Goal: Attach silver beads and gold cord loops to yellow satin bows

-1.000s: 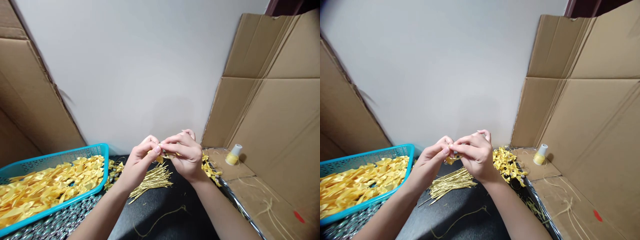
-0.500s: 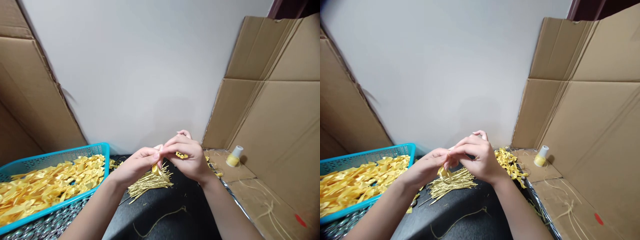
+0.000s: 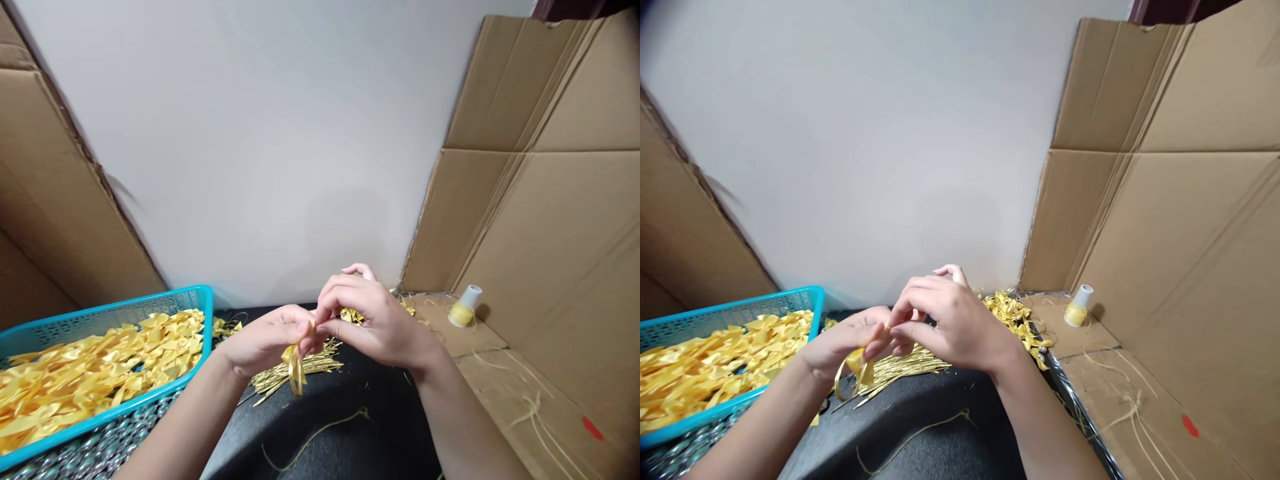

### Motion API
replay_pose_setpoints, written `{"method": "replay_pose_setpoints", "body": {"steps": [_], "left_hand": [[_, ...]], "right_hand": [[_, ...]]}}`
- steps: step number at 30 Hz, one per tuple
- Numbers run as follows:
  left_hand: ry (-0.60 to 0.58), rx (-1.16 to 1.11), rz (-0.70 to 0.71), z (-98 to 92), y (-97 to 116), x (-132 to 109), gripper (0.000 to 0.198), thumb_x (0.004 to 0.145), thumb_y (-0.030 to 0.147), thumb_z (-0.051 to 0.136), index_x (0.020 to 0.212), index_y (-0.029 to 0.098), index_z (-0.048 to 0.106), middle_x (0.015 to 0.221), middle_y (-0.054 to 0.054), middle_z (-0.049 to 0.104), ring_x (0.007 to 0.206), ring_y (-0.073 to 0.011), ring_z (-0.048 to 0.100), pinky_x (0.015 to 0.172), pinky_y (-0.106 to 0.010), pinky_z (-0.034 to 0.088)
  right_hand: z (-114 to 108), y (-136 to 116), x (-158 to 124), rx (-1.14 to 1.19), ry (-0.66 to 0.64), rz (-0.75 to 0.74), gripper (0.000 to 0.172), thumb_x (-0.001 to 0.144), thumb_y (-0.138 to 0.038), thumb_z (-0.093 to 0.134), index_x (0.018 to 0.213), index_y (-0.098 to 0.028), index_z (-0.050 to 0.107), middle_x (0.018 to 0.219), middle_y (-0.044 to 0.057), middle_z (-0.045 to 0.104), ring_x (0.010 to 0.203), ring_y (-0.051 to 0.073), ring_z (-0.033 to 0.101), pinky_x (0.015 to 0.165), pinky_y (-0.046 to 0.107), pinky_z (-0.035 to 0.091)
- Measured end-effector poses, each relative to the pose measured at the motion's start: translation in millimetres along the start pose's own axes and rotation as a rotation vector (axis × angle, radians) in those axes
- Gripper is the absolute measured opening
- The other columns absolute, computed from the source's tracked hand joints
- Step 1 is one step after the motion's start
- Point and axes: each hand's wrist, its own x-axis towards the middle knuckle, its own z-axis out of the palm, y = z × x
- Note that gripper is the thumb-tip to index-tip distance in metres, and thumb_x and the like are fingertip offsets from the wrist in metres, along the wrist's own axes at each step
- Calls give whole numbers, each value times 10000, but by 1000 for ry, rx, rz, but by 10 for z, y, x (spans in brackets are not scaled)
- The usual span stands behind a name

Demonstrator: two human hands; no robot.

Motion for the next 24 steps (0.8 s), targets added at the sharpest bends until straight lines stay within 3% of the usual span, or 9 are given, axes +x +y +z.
{"method": "replay_pose_setpoints", "body": {"steps": [4,8,12,18,24], "left_hand": [[-5,-37,-10,-2,19,-14,505,758,563,684,511,163,499,516,26,360,601,-139,317,620,-269,286],[55,17,38,4,87,-24,488,789,577,645,556,155,568,620,-6,449,668,-154,387,645,-263,316],[132,185,100,11,159,-26,431,827,547,620,625,167,647,743,-23,520,789,-176,447,736,-274,352],[201,462,61,27,219,-21,313,894,391,570,714,183,720,779,-21,601,795,-166,510,792,-287,378],[300,429,-58,121,-22,-64,298,881,356,567,713,175,735,781,-48,705,781,-189,593,754,-303,433]], "right_hand": [[-13,-50,8,-8,-60,45,119,917,-173,553,806,-199,519,797,-52,578,804,97,552,956,321,276],[-7,-73,34,-7,-103,131,139,958,-190,466,819,-201,476,845,-32,553,810,108,510,904,310,307],[3,-40,36,-27,-130,191,160,963,-179,431,807,-201,458,853,-21,539,805,118,491,883,313,325],[-53,12,13,5,-198,272,153,952,-203,437,806,-201,483,854,-12,564,774,122,506,804,303,367],[-44,100,-31,11,-357,359,154,911,-162,451,765,-195,485,820,8,569,734,135,506,694,287,387]]}}
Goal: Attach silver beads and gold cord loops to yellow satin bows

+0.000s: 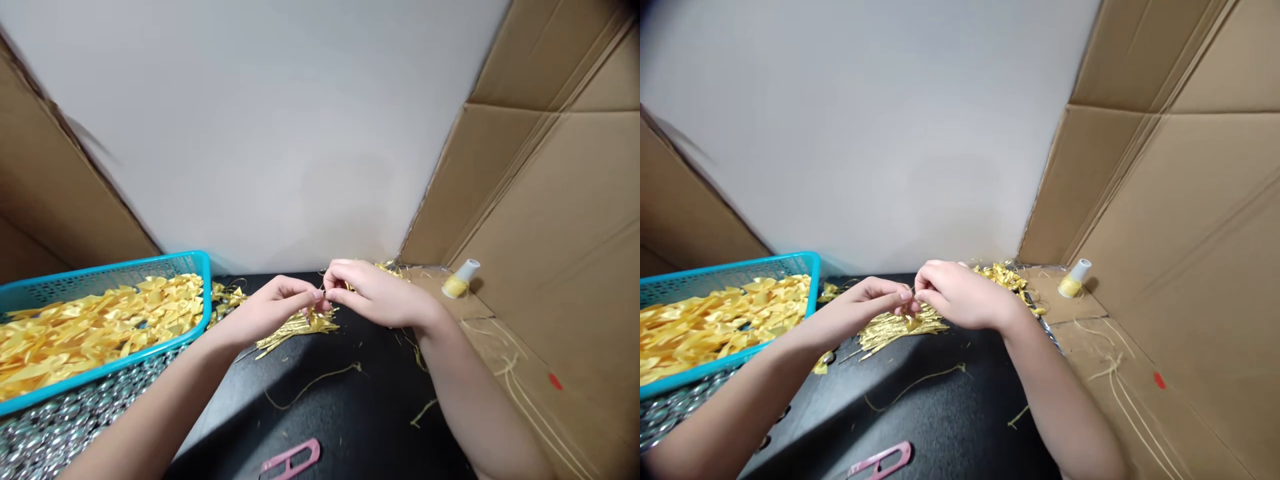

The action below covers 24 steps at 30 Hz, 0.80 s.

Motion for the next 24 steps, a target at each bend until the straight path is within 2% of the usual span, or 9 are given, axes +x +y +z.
{"method": "replay_pose_setpoints", "body": {"steps": [6,10,12,16,21,24], "left_hand": [[142,-118,-110,446,-436,-234,300,854,340,603,647,160,725,684,-37,676,714,-184,593,734,-309,462],[157,-183,-84,693,-654,-358,203,858,321,618,856,201,783,860,-47,661,869,-198,587,837,-333,442],[171,-192,-50,746,-738,-410,213,849,339,638,967,232,780,919,-48,604,895,-192,548,839,-331,425],[142,-294,-55,763,-880,-478,256,855,391,646,1044,266,765,854,-30,520,830,-172,487,782,-314,392],[180,-531,-137,782,-983,-472,261,806,429,701,954,234,792,756,-12,487,677,-129,410,624,-264,345],[207,-524,-191,785,-996,-461,285,803,442,700,924,202,793,770,-25,533,650,-121,410,596,-259,352]], "right_hand": [[335,211,-248,66,-129,23,155,931,-197,467,777,-193,481,807,3,547,760,142,490,725,298,381],[577,260,-487,106,-111,119,149,949,-219,463,803,-196,481,826,-6,540,782,138,493,787,319,369],[685,267,-581,106,-83,151,140,952,-208,463,814,-195,483,848,-9,545,802,136,502,822,332,356],[858,288,-692,79,-21,187,120,952,-182,455,837,-194,487,899,7,568,849,148,522,843,348,334],[949,314,-724,51,-22,225,118,950,-174,452,837,-195,480,907,10,575,853,154,517,837,350,317],[967,309,-739,63,-51,219,120,947,-163,451,834,-196,476,905,10,574,860,155,519,839,352,314]]}}
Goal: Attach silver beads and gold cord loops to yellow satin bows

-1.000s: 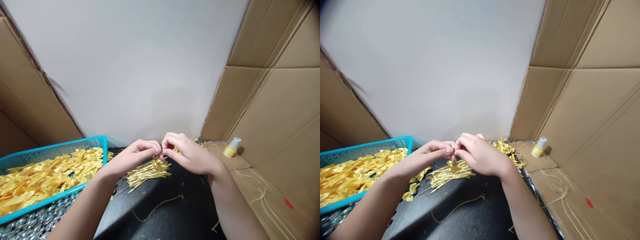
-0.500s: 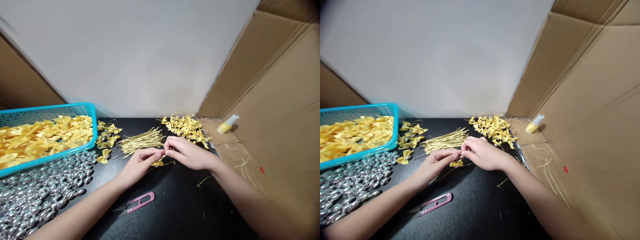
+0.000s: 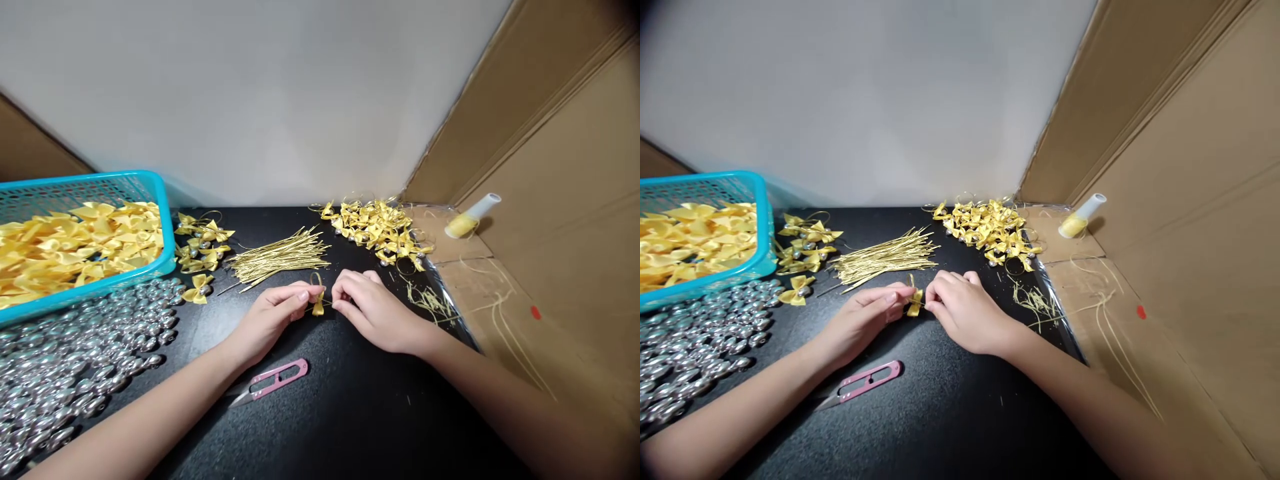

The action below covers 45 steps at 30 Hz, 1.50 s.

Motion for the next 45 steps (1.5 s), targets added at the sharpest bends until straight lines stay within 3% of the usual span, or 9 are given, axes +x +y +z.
{"method": "replay_pose_setpoints", "body": {"steps": [7,13,17,21,33,45], "left_hand": [[-3,411,154,30,97,-24,178,853,319,657,954,242,782,841,-36,575,793,-166,530,702,-287,417],[-100,752,425,13,125,-44,361,901,169,546,1209,314,667,1015,-52,555,931,-193,518,801,-336,438],[-97,841,542,-29,113,-34,425,915,116,473,1247,323,640,1002,-53,587,902,-187,542,773,-328,458],[-40,834,631,-34,113,-28,422,885,71,525,1188,320,682,937,-39,628,843,-167,575,737,-297,466],[-16,787,516,6,24,-6,272,855,110,590,1025,246,754,759,-25,660,709,-152,589,648,-281,465],[-36,867,534,-3,-5,18,218,826,143,683,1030,198,741,792,-19,730,711,-152,580,667,-281,464]], "right_hand": [[119,-24,-59,71,95,20,107,939,-165,465,840,-198,485,915,18,584,878,164,526,843,359,335],[212,31,-44,324,257,-2,148,930,-181,450,784,-204,458,870,22,555,834,150,536,784,314,415],[233,74,-23,397,285,21,143,910,-183,462,769,-204,458,827,10,524,771,136,520,727,284,441],[199,80,-24,399,251,13,130,902,-182,475,773,-200,471,816,4,519,760,131,512,714,278,433],[153,66,-39,19,196,-25,95,919,-145,499,834,-186,518,911,29,603,860,164,531,812,337,329],[169,76,-34,-37,163,-13,100,925,-138,501,838,-175,534,908,25,614,874,167,535,810,331,302]]}}
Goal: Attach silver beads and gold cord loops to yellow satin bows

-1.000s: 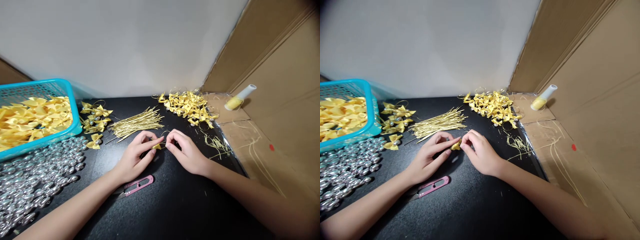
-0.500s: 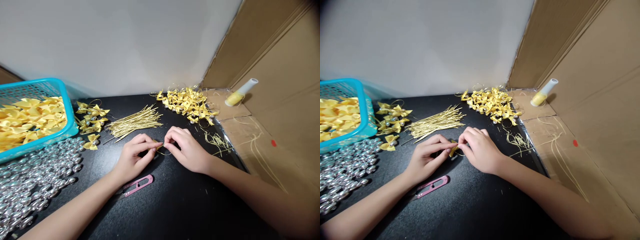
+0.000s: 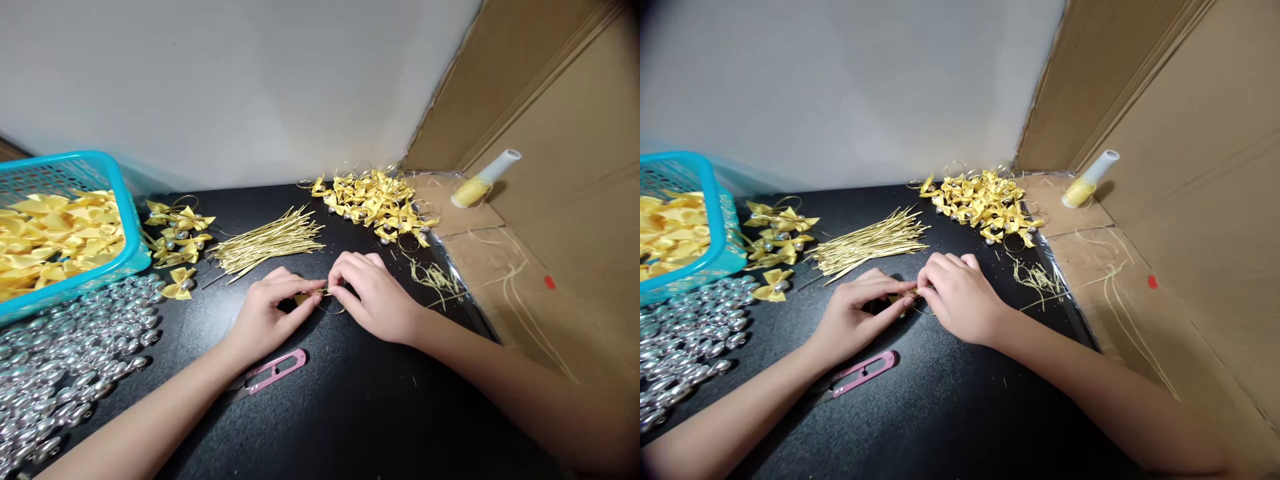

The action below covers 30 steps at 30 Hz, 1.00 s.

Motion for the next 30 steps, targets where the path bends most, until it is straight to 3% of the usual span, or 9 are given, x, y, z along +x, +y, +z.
{"method": "replay_pose_setpoints", "body": {"steps": [6,10,16,19,25,30], "left_hand": [[-35,-1,54,-49,23,16,308,882,93,565,1095,255,717,915,-12,730,799,-160,587,721,-309,448],[24,79,51,-42,23,8,261,884,99,584,1062,231,723,1002,-37,690,902,-178,586,788,-339,434],[53,146,104,-17,61,6,241,875,88,605,1022,238,724,911,-29,647,828,-170,557,723,-323,418],[13,159,154,-20,98,-4,252,873,81,598,1028,238,719,886,-34,622,802,-172,530,687,-314,404],[-91,271,224,-63,71,-55,445,865,99,584,1293,222,585,967,-69,570,840,-203,470,730,-355,392],[-106,145,147,-95,29,-56,556,872,126,588,1399,265,479,1112,-80,512,941,-211,463,765,-356,423]], "right_hand": [[-19,10,-13,11,-2,18,90,918,-137,508,842,-176,532,919,25,610,860,163,532,808,328,306],[-20,12,-14,19,-22,11,78,919,-143,511,851,-175,532,918,23,607,868,164,537,811,331,308],[16,0,-26,63,-21,-12,91,924,-154,508,838,-181,524,900,14,600,871,157,542,823,336,314],[21,-5,-26,107,10,-6,94,915,-148,506,829,-184,514,895,17,591,864,158,533,824,341,323],[-44,16,12,439,-15,118,143,902,-168,487,763,-193,474,802,-2,516,727,128,481,686,272,377],[-95,44,30,368,-55,180,146,887,-142,497,751,-188,471,781,-10,490,685,121,439,651,266,357]]}}
